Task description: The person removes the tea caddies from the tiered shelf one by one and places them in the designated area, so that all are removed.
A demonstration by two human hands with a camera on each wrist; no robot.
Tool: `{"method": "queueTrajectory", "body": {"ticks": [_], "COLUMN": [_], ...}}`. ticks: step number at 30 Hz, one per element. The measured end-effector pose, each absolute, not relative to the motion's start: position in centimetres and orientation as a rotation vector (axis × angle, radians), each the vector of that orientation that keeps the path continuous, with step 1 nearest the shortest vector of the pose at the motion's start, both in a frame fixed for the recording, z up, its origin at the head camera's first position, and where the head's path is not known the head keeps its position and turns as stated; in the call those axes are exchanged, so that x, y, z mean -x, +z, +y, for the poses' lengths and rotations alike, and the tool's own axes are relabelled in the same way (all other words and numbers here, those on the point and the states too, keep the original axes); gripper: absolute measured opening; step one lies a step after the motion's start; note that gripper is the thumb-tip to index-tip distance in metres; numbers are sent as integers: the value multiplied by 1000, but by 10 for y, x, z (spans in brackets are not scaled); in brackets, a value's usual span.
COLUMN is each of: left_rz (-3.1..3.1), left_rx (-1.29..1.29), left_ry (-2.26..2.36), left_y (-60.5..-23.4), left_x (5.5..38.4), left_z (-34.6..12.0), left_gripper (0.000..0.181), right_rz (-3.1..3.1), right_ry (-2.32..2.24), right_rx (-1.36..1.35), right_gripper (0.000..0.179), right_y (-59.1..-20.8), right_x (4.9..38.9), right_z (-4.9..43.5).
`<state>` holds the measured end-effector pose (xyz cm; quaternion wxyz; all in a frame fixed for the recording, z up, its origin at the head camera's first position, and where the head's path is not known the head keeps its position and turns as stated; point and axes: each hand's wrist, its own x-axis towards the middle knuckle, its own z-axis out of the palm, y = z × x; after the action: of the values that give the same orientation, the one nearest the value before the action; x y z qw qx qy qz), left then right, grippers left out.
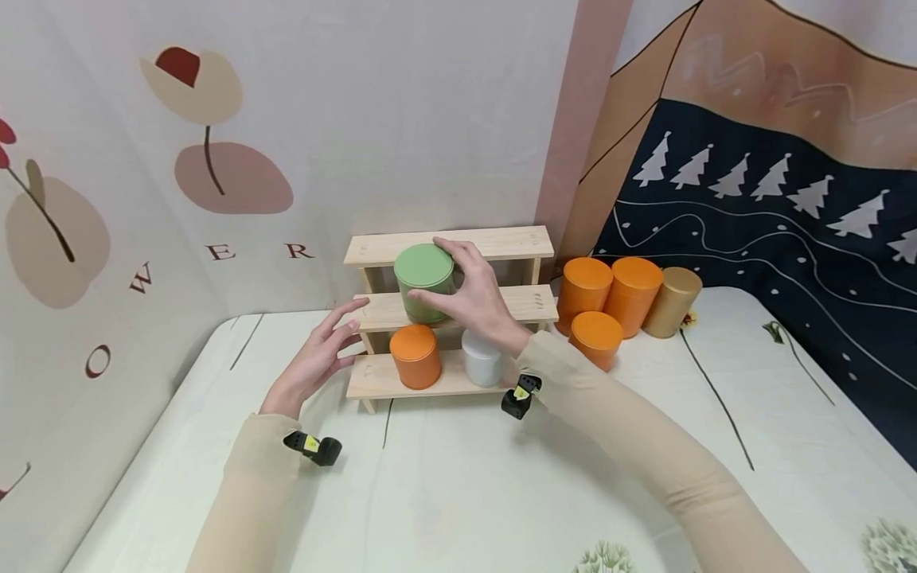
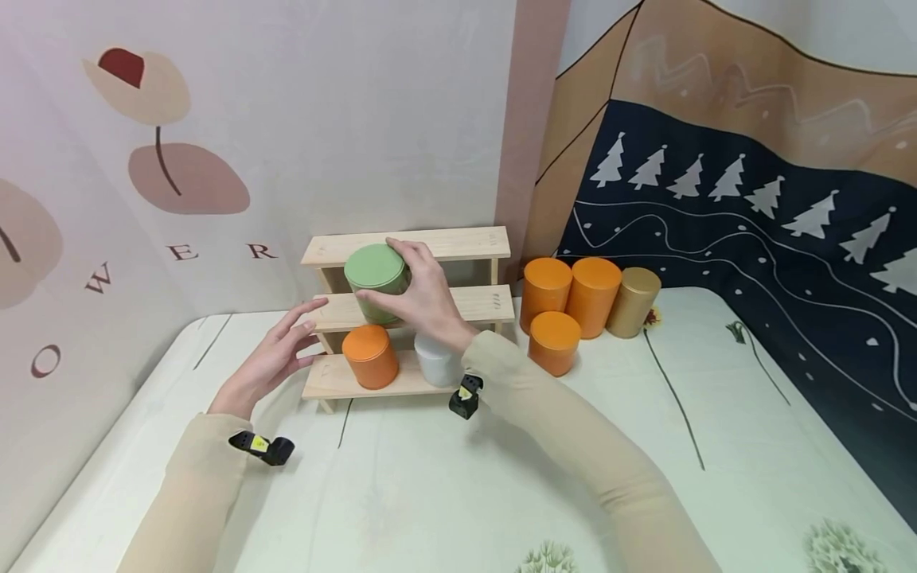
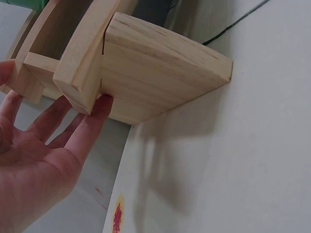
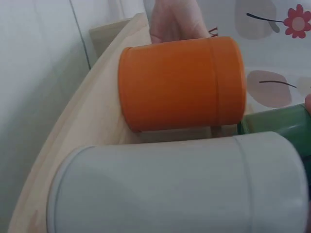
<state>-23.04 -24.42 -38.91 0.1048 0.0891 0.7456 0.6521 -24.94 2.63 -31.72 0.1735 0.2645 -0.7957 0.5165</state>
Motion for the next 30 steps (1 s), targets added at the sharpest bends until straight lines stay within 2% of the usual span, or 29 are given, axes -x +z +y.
{"method": "queueTrajectory", "body": {"ticks": [30], "left_rz": [2206], "left_rx": [-221], "left_ry": [1909], "left_y": [-386], "left_x": [229], "left_z": [-242], "left_gripper": [54], "right_rz": [-2044], "right_ry": [1444], "right_rx": [-821], "right_gripper": [75], "right_y": [-298], "right_x": [234], "right_z": [86]}}
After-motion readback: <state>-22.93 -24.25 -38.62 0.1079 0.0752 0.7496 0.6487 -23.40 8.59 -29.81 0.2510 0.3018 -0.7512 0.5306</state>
